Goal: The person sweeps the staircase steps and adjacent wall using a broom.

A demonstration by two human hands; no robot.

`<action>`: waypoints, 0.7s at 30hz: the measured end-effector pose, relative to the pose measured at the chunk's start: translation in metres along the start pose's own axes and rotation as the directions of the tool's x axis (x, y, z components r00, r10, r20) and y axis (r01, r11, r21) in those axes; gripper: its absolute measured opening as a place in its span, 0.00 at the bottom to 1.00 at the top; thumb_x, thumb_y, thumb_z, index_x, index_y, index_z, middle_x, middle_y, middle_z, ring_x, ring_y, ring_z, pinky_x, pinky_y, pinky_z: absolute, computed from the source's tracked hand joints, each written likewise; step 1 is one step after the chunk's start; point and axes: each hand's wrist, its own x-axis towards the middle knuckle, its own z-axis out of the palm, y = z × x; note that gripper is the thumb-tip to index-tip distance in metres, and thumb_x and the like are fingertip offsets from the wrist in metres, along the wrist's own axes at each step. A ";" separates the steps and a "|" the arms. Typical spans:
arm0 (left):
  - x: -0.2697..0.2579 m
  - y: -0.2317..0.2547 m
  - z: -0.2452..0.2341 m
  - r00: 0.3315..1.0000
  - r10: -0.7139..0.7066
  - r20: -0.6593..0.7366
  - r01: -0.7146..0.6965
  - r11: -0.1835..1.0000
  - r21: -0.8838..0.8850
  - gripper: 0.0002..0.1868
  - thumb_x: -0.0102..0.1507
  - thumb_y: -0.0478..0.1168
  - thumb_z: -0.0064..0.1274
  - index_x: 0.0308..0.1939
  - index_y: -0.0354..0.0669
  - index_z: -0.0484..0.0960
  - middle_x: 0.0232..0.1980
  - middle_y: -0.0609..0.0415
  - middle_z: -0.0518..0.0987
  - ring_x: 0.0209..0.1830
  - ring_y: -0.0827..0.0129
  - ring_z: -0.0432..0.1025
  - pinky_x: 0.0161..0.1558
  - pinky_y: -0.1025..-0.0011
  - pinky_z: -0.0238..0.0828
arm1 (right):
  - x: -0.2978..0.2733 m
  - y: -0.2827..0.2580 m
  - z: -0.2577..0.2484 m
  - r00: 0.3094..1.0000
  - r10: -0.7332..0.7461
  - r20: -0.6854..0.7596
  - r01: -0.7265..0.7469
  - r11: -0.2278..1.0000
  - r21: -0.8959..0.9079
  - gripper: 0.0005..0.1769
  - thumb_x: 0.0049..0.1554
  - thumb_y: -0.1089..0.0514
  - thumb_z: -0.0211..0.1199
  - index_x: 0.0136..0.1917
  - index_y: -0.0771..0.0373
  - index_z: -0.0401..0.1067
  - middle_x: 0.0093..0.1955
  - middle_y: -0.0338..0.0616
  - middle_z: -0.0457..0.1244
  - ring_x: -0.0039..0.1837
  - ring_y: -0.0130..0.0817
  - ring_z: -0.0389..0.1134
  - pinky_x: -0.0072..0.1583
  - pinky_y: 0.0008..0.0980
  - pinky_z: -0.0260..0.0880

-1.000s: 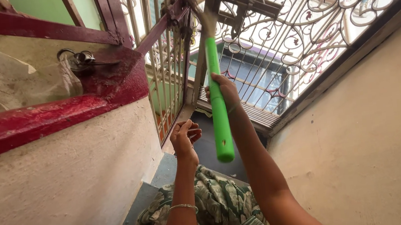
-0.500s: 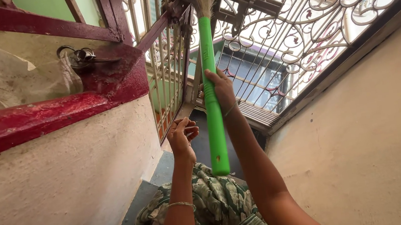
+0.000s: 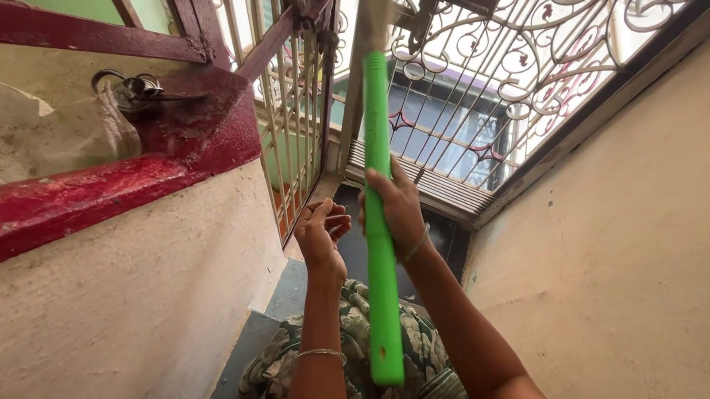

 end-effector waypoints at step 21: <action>-0.008 -0.003 0.013 1.000 -0.015 -0.016 0.016 0.999 0.032 0.04 0.64 0.39 0.53 0.36 0.44 0.77 0.33 0.55 0.79 0.30 0.68 0.75 0.37 0.69 0.73 | -0.070 -0.003 -0.040 0.993 0.116 -0.028 -0.120 0.975 -0.186 0.40 0.57 0.55 0.62 0.80 0.58 0.55 0.30 0.47 0.64 0.24 0.28 0.64 0.25 0.28 0.66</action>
